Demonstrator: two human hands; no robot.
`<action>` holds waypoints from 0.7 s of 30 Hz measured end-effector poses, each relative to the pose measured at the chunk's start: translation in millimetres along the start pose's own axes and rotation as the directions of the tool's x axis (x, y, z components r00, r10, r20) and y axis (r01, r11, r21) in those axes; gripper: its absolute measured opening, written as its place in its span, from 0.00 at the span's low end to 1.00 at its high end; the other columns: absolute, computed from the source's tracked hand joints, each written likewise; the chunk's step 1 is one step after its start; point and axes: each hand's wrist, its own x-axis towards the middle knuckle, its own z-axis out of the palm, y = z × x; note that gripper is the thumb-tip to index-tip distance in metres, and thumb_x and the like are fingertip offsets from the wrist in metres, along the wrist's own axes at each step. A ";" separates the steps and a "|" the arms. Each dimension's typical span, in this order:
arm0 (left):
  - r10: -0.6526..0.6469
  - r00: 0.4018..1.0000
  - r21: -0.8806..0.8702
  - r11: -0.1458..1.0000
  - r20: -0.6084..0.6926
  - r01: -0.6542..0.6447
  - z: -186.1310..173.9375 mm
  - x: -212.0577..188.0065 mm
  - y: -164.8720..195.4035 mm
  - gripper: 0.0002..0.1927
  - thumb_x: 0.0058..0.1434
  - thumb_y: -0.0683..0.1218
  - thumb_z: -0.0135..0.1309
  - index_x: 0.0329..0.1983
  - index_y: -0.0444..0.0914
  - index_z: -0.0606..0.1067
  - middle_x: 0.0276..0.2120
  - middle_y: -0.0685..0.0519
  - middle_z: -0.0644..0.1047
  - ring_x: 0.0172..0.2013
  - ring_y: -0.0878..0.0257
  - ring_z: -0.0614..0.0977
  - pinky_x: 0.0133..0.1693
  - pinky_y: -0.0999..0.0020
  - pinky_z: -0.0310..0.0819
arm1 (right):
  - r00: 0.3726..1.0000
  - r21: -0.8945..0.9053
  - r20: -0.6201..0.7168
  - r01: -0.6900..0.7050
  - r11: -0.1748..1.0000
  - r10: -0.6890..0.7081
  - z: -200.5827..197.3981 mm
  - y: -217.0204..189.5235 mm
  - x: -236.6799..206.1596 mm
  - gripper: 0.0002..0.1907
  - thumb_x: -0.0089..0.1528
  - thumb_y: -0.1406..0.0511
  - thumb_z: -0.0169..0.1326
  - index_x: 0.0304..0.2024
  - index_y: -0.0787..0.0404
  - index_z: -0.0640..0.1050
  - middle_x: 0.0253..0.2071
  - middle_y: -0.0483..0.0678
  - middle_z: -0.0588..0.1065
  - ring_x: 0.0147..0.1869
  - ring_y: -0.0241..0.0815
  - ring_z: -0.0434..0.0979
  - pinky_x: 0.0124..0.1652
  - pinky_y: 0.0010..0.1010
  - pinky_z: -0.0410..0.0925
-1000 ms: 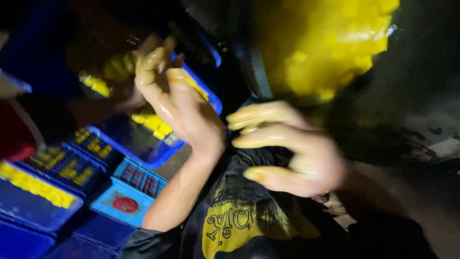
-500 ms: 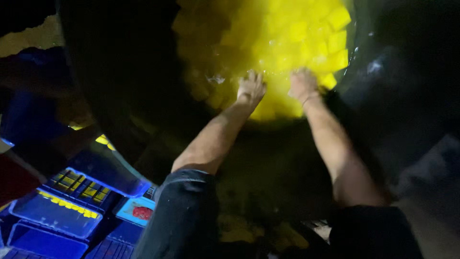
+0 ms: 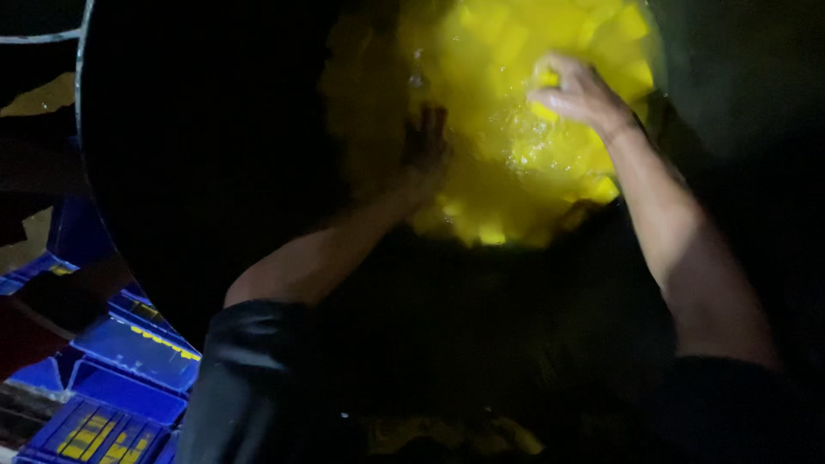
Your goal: The person washes yellow tofu blocks in a large water-filled basin, rubbing and turning them by hand, then places the washed blocks one at a time into a blue plastic crate beside the basin. The crate gradually fills with washed blocks as the washing continues.
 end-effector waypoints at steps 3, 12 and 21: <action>-0.044 0.997 -0.220 0.975 -0.056 0.031 -14.5 7.1 -18.8 0.19 0.67 0.46 0.48 0.60 0.38 0.72 0.57 0.45 0.70 0.56 0.52 0.72 0.56 0.52 0.70 | 0.871 -0.498 -0.345 0.145 0.855 -0.349 18.5 -31.1 46.2 0.21 0.58 0.55 0.72 0.40 0.62 0.80 0.37 0.59 0.81 0.42 0.62 0.79 0.39 0.49 0.72; -0.253 0.950 -0.975 -0.079 -0.183 -0.209 -17.9 -1.8 -60.0 0.17 0.67 0.46 0.46 0.57 0.35 0.73 0.53 0.45 0.73 0.52 0.53 0.75 0.54 0.56 0.72 | 0.940 -0.313 -0.292 -0.267 0.912 0.175 55.9 -48.2 96.2 0.08 0.54 0.70 0.60 0.35 0.66 0.80 0.35 0.59 0.79 0.42 0.56 0.82 0.39 0.42 0.74; -0.289 0.879 -0.565 -0.680 -0.378 -0.467 -25.1 12.4 -20.5 0.17 0.68 0.45 0.44 0.54 0.32 0.74 0.49 0.45 0.76 0.48 0.55 0.78 0.52 0.60 0.74 | 0.999 0.467 -0.033 0.030 0.884 -0.016 37.2 11.5 4.4 0.28 0.55 0.64 0.68 0.56 0.66 0.77 0.50 0.46 0.80 0.52 0.38 0.81 0.52 0.28 0.73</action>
